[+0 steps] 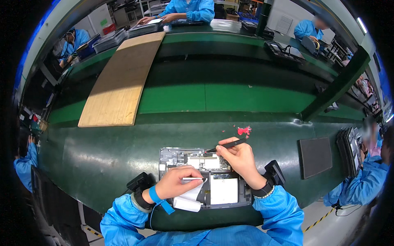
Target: Inspecting and connecting internal components of a laptop or tablet on an assembly line.
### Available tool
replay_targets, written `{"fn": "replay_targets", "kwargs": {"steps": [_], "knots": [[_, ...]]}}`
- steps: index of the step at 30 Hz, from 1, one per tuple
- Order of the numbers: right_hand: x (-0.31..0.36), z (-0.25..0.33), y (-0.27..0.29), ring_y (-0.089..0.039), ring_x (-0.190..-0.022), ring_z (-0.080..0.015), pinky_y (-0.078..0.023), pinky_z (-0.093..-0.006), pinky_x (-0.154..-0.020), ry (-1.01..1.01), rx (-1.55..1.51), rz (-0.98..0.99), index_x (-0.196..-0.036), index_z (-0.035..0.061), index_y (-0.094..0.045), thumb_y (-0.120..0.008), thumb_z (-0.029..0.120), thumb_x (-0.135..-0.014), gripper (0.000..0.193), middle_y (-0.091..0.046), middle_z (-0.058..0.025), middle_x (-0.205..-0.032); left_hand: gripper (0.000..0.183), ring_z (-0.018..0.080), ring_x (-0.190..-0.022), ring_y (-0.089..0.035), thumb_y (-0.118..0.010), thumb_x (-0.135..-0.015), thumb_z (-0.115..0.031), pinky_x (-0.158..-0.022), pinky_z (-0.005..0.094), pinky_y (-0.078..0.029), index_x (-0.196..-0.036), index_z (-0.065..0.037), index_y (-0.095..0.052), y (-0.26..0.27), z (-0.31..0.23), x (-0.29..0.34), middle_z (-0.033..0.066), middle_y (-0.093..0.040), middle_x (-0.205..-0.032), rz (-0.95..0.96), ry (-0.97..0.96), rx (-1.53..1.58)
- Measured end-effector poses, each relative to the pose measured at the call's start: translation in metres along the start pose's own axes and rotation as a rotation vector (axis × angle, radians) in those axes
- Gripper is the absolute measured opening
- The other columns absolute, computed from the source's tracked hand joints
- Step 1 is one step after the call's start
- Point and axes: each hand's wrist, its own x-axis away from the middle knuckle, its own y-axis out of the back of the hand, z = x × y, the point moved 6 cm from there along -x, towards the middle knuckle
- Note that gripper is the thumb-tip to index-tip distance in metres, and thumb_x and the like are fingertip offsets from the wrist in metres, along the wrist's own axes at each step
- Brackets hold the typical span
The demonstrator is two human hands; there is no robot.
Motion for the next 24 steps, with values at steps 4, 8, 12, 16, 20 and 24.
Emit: {"fn": "replay_targets", "kwargs": {"steps": [4, 8, 12, 16, 20, 24], "knots": [[-0.002, 0.000, -0.005, -0.062, -0.079, -0.0140, -0.050, -0.0235, -0.069, -0.015, -0.010, 0.005, -0.097, -0.0046, -0.054, -0.061, 0.005, -0.082, 0.019, -0.061, -0.0101, -0.085, 0.011, 0.0223, -0.077, -0.060, -0.061, -0.079, -0.013, -0.068, 0.0297, -0.046, -0.085, -0.003, -0.060, 0.000, 0.001, 0.001, 0.0074, -0.061, -0.082, -0.017, -0.029, 0.001], [-0.002, -0.001, -0.005, -0.062, -0.080, -0.0141, -0.050, -0.0238, -0.070, -0.019, -0.031, -0.005, -0.096, -0.0047, -0.054, -0.060, 0.005, -0.082, 0.018, -0.061, -0.0106, -0.086, 0.012, 0.0243, -0.074, -0.060, -0.061, -0.079, -0.015, -0.065, 0.0308, -0.046, -0.084, -0.004, -0.060, 0.000, 0.001, 0.001, 0.0075, -0.060, -0.080, -0.033, -0.050, -0.010], [-0.001, 0.001, -0.001, -0.063, -0.079, -0.0134, -0.049, -0.0207, -0.065, 0.008, -0.056, -0.020, -0.096, -0.0024, -0.055, -0.059, 0.007, -0.084, 0.017, -0.063, -0.0092, -0.084, 0.010, 0.0210, -0.078, -0.060, -0.062, -0.079, -0.010, -0.070, 0.0285, -0.046, -0.085, -0.003, -0.060, 0.000, -0.002, -0.001, 0.0079, -0.061, -0.083, 0.001, -0.015, -0.027], [0.001, 0.011, 0.034, -0.064, -0.075, -0.0139, -0.047, -0.0214, -0.061, 0.036, -0.058, -0.182, -0.097, 0.0006, -0.056, -0.058, 0.013, -0.085, 0.017, -0.063, -0.0073, -0.080, 0.010, 0.0195, -0.079, -0.059, -0.063, -0.078, -0.009, -0.071, 0.0278, -0.046, -0.085, -0.002, -0.061, 0.000, -0.003, -0.002, 0.0075, -0.061, -0.083, 0.011, -0.012, -0.020], [-0.010, -0.002, 0.107, -0.063, -0.076, -0.0142, -0.047, -0.0207, -0.062, 0.161, -0.003, -0.395, -0.096, 0.0012, -0.056, -0.059, 0.016, -0.085, 0.018, -0.063, -0.0069, -0.081, 0.010, 0.0195, -0.077, -0.060, -0.063, -0.078, -0.010, -0.066, 0.0276, -0.046, -0.085, -0.003, -0.061, 0.002, 0.001, 0.003, 0.0075, -0.061, -0.082, -0.026, 0.012, -0.007], [-0.010, -0.021, 0.134, -0.064, -0.078, -0.0154, -0.048, -0.0212, -0.063, 0.116, 0.036, -0.431, -0.097, 0.0021, -0.056, -0.057, 0.017, -0.086, 0.019, -0.062, -0.0070, -0.084, 0.012, 0.0211, -0.076, -0.060, -0.063, -0.078, -0.013, -0.063, 0.0278, -0.046, -0.086, -0.005, -0.061, -0.001, 0.000, -0.002, 0.0079, -0.061, -0.081, -0.019, 0.009, -0.003]]}}
